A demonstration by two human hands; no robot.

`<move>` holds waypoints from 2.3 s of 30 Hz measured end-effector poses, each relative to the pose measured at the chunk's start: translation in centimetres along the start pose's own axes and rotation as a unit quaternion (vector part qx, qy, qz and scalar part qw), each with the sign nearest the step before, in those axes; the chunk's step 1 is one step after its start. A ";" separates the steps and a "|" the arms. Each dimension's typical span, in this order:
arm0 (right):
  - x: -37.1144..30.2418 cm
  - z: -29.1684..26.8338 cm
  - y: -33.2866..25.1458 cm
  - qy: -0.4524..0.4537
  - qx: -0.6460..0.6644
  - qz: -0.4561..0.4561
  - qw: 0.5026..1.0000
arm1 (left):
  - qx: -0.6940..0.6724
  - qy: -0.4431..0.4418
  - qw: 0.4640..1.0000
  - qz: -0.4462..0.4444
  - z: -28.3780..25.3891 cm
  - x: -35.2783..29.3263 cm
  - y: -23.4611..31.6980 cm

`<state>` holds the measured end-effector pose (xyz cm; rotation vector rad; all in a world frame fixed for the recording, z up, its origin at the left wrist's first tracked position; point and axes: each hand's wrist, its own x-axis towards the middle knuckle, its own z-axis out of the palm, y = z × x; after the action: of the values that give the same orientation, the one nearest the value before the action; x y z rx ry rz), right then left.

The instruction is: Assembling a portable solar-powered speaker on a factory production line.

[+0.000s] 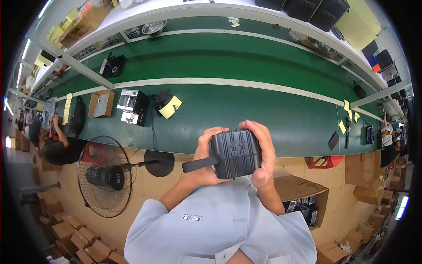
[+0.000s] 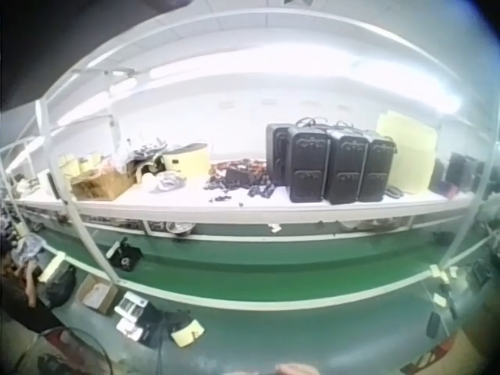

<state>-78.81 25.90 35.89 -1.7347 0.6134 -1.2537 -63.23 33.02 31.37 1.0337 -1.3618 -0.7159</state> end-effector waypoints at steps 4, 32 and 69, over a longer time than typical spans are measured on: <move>-0.7 0.0 1.6 0.000 -0.005 0.014 1.000 | 0.012 -0.019 0.999 -0.043 -0.2 -0.2 0.5; 0.7 0.5 1.5 -0.094 -0.121 0.061 0.986 | 0.071 0.011 0.982 -0.175 -2.0 -2.5 2.4; -2.4 -9.1 14.8 -0.291 -0.199 0.242 0.904 | 0.231 -0.125 0.915 -0.307 9.1 -0.1 -6.9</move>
<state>-86.66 17.27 22.77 -1.9909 0.8995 -0.2407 -71.13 28.73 24.33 1.8463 -1.4691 -1.0390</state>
